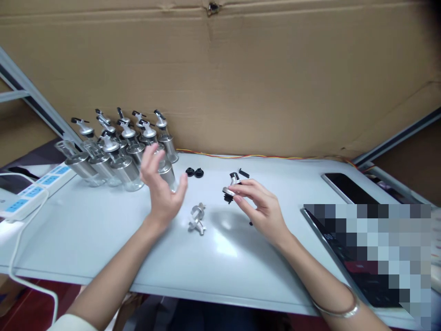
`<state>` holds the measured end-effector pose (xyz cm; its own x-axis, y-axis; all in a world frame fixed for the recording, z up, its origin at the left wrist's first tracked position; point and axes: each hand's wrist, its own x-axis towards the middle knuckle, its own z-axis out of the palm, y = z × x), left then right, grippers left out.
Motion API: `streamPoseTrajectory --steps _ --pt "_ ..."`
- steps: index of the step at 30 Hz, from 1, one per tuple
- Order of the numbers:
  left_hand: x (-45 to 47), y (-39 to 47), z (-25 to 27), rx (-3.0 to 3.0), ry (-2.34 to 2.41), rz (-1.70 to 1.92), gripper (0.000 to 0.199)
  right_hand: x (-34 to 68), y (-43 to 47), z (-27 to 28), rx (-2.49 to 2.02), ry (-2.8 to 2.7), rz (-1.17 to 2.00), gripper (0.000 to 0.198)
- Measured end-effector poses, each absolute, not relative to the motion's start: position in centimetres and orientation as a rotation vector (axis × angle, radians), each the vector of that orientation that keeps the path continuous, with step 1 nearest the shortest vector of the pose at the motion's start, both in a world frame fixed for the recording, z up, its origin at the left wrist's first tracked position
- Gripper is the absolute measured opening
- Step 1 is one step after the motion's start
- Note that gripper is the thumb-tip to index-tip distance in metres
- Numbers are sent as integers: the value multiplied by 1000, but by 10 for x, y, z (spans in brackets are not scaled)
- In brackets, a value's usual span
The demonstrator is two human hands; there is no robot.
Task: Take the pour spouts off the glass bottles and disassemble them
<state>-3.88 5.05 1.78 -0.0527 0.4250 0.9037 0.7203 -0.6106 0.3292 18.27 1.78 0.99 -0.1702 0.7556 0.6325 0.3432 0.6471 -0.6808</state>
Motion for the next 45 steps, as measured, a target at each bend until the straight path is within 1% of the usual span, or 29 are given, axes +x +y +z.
streamPoseTrajectory --steps 2,5,10,17,21,23,25,27,31,36,39,45 --pt "-46 61 16 -1854 -1430 -1874 64 182 17 11 -877 -1755 367 17" --pt "-52 72 9 -1878 -1619 -2060 65 182 17 10 -897 -1671 304 19" --pt "-49 73 2 -2138 -1674 -2116 59 183 18 6 -952 -1585 357 20" --pt "-36 62 -1 -2540 -1530 -1974 55 182 17 9 -974 -1569 337 18" --pt "-28 54 -1 -2729 -1345 -1890 37 183 17 9 -976 -1556 321 19" --pt "-25 49 1 -2815 -1286 -1776 26 184 17 8 -980 -1542 315 20" --pt "-22 44 5 -2878 -1282 -1619 20 184 18 7 -982 -1523 300 21" --pt "-19 38 8 -2921 -1257 -1498 21 185 18 5 -969 -1503 297 23" --pt "-12 27 8 -3040 -1115 -1383 29 185 18 4 -918 -1491 291 31" --pt "-2 15 -1 -3031 -942 -1345 40 181 14 6 -783 -1419 154 46" --pt "3 12 -4 -2963 -862 -1365 44 179 11 6 -785 -1425 71 55" --pt "6 11 -4 -2891 -780 -1299 43 182 7 4 -780 -1576 -39 63"
